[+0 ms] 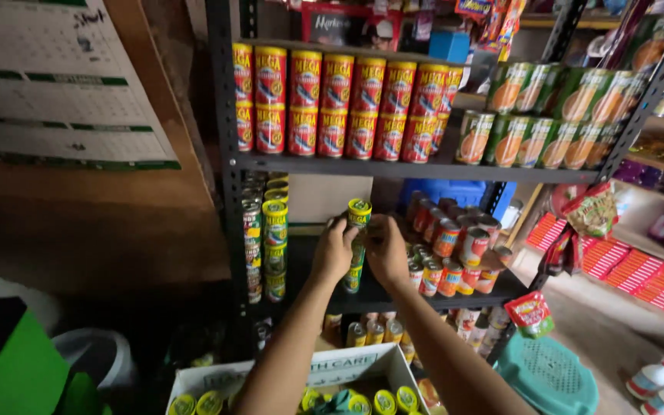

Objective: Wiping dust off canned goods with a cloth and organizing them onto a metal shelf.

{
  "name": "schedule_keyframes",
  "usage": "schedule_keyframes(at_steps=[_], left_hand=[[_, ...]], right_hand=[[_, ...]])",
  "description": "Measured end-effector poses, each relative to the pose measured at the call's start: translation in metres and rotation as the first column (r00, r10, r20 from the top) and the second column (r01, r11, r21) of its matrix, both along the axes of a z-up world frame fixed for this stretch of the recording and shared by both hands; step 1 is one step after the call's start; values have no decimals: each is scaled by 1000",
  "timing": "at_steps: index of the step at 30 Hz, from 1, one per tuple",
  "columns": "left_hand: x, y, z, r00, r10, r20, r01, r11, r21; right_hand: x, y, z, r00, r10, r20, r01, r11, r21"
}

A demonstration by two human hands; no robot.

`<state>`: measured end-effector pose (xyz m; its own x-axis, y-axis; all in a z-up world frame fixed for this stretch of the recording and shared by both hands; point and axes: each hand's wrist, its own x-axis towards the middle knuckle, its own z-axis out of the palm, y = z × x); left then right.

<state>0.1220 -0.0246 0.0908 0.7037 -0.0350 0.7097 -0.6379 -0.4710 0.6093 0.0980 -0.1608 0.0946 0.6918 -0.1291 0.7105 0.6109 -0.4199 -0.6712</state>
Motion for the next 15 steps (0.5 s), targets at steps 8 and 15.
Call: schedule_keyframes(at_steps=[8,15], left_hand=[[-21,-9,5,1000,29,-5,-29,998,-47],[-17,-12,3,994,79,-81,-76,996,39]], right_hand=[[-15,11,1,995,-89,-38,90,995,31],[-17,2,-18,967,-135,-217,125,990,-59]])
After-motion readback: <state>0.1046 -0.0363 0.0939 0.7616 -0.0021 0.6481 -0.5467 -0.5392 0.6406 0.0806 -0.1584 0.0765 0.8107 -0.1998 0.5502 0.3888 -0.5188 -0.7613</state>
